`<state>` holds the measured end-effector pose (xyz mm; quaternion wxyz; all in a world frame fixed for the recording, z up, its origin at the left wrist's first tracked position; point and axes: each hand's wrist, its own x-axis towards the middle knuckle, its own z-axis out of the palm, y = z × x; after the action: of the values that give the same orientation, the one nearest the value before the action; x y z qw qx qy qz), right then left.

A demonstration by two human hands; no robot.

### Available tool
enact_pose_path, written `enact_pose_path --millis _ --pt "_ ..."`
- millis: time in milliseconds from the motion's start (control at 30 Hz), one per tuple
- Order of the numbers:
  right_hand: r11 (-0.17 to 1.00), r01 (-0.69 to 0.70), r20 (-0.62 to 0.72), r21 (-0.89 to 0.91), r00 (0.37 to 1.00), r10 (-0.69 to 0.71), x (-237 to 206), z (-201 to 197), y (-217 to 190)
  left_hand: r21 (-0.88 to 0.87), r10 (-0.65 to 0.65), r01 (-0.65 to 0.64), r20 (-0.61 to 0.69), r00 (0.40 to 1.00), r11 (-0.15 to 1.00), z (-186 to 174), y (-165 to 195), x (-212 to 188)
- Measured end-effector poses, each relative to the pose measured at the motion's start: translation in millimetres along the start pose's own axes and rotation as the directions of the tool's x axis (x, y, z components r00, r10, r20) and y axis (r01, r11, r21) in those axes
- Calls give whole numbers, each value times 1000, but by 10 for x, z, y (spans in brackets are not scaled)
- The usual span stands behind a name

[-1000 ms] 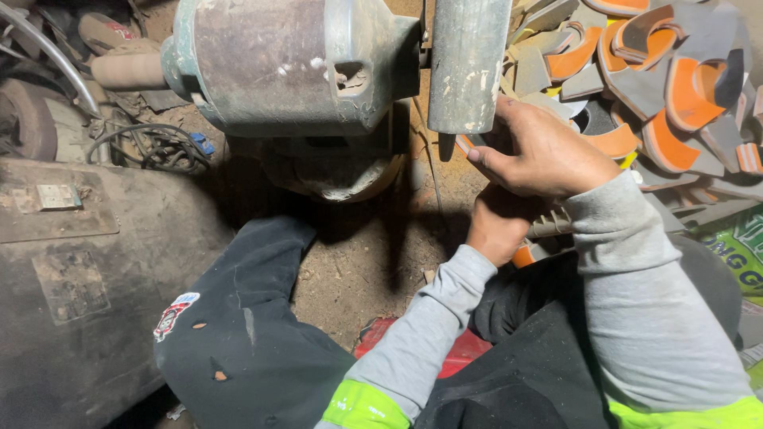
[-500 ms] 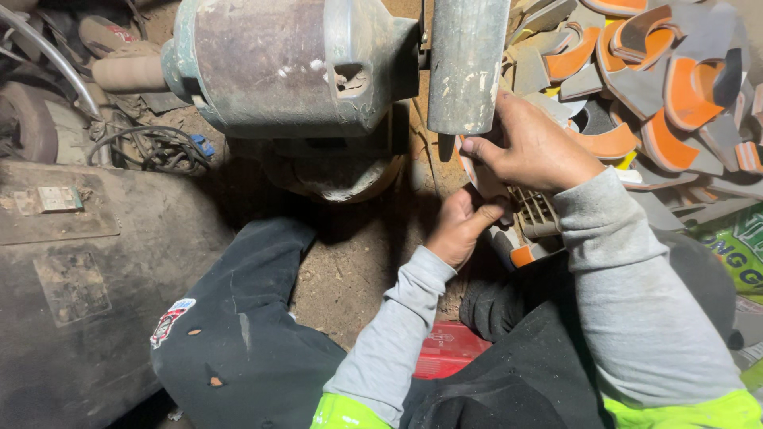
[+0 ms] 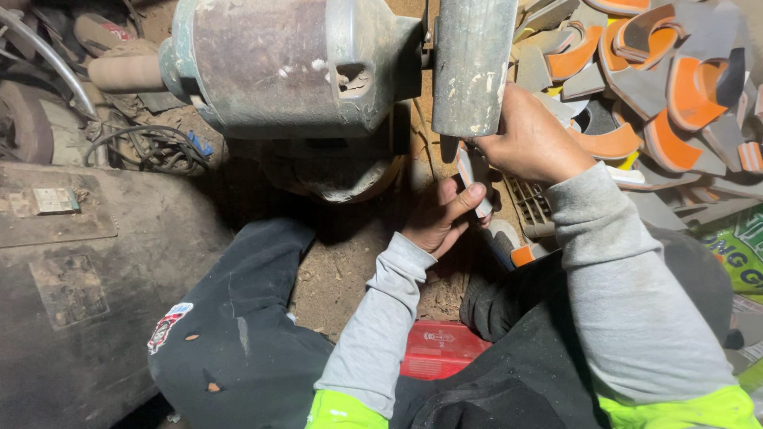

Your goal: The person sits on the floor and uses a bench grinder to smooth the edges of curved shoe sole pieces. They handle each piece by hand, pressing it against the spinning wheel, then inspect it before moving to the next one.

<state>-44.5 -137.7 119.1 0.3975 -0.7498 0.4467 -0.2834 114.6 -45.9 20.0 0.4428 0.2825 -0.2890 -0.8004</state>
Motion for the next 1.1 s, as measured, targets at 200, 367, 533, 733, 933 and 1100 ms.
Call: enact_pose_path --millis 200,367,533,733,933,1100 --pt "999 49 -13 -18 999 -49 71 11 22 -53 25 -23 36 999 998 -12 59 39" --pt "996 30 -32 -83 999 -33 117 16 84 -81 14 -8 68 998 997 -12 134 66" --pt "997 8 -64 -76 998 -13 123 43 132 -69 -30 32 26 999 997 18 216 50" --pt "998 32 -77 -46 996 -36 121 44 122 -54 -53 55 33 998 997 0 233 63" --pt "1000 24 -77 2 997 -24 11 108 82 4 -19 19 62 998 1000 -61 65 4" --pt "995 -43 -88 -88 995 35 -106 93 72 4 2 -2 23 1000 1000 -11 -70 -118"
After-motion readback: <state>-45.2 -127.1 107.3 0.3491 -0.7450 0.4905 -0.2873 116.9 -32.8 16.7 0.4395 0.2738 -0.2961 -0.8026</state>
